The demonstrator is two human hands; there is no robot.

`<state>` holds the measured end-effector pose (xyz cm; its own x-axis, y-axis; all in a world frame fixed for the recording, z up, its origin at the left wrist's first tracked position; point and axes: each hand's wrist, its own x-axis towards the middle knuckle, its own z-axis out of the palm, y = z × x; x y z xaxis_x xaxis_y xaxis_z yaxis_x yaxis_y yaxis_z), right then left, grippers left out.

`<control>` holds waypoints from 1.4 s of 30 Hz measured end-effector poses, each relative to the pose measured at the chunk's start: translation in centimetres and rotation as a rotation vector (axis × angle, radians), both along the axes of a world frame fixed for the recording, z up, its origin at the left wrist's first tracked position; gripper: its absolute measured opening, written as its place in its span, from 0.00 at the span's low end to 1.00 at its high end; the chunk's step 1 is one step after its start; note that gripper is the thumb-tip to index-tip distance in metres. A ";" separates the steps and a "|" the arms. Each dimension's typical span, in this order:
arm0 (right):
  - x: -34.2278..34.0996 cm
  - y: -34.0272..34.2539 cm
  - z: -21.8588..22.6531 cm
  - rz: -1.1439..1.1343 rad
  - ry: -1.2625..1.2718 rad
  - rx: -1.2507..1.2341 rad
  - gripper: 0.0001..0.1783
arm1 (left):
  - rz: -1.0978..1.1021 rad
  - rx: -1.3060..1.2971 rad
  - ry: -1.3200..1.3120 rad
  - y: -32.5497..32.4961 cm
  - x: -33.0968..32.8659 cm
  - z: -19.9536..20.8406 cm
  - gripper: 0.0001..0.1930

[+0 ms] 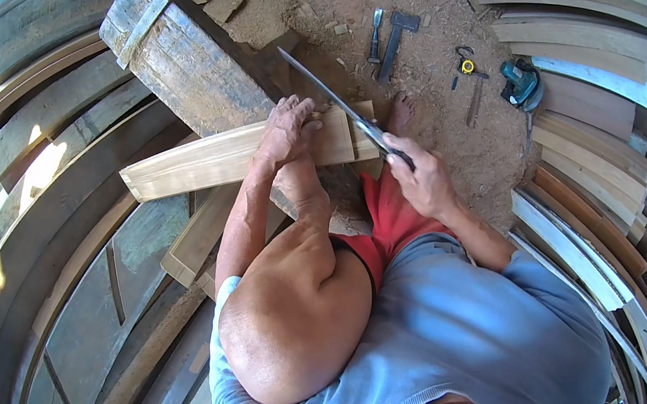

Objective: The person saws a piece of wood held against a larger timber, then moves aside and stacks several other wooden planks.

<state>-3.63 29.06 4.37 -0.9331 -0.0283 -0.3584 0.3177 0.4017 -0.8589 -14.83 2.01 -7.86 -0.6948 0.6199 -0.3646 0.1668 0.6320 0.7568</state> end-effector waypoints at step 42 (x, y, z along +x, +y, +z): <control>4.6 1.4 -0.5 -0.023 -0.024 -0.051 0.18 | 0.045 0.048 0.039 -0.2 0.7 -0.6 0.15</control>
<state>1.01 30.43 3.84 -0.9250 -0.0257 -0.3790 0.3468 0.3502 -0.8701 -14.14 1.83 -8.46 -0.7356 0.6035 -0.3076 0.1685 0.6029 0.7798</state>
